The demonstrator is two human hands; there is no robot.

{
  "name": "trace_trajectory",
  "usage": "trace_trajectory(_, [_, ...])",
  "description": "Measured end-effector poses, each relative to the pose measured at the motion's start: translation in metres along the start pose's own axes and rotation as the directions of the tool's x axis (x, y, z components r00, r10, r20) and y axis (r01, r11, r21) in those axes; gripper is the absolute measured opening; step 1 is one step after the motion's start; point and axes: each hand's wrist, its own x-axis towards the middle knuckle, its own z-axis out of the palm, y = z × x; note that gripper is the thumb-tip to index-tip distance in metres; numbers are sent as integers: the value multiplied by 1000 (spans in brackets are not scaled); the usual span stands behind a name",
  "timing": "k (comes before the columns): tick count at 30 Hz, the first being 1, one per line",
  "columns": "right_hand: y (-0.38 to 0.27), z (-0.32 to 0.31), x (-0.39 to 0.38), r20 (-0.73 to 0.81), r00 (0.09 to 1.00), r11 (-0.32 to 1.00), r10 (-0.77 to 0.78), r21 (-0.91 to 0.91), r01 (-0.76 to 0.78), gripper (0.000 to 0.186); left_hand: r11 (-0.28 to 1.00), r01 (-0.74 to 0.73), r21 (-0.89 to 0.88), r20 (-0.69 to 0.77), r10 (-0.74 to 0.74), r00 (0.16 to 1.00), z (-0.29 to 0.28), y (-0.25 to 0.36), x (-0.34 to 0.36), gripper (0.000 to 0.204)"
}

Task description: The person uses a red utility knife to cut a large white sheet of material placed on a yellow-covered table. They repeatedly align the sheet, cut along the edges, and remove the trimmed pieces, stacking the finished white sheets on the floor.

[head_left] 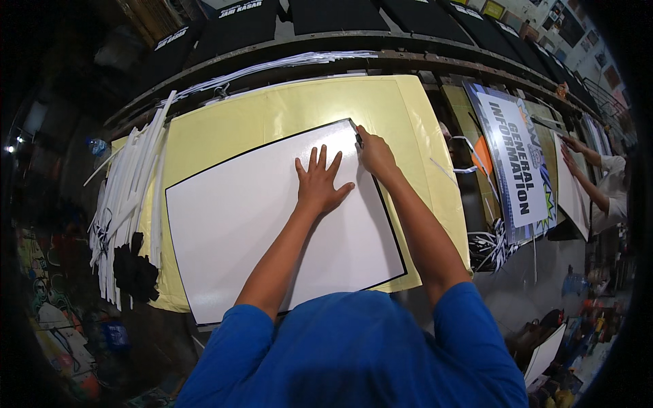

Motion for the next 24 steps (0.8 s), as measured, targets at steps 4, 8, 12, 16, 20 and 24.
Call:
trace_trajectory(4, [0, 1, -4, -10, 999, 999, -35, -10, 35, 53, 1000, -11, 1, -14, 11, 1000, 0, 0, 0, 84])
trace_trajectory(8, [1, -1, -5, 32, 998, 997, -50, -63, 52, 47, 1000, -15, 2, -16, 15, 1000, 2, 1, 3, 85])
trace_trajectory(12, [9, -10, -29, 44, 995, 991, -94, -88, 98, 38, 1000, -20, 7, -11, 20, 1000, 3, 1, 4, 85])
trace_trajectory(16, [13, -25, -96, 108, 992, 993, -67, -89, 77, 43, 1000, -9, 28, -48, 10, 999, 8, 1, 3, 85])
trace_trajectory(20, [22, -53, -205, 207, 978, 997, 30, -74, -15, 56, 997, -41, 59, -90, 46, 995, 22, -5, 9, 86])
trace_trajectory(24, [23, -70, -314, 289, 943, 986, 166, -82, -148, 66, 994, -30, 105, -103, 41, 994, 25, -7, 8, 85])
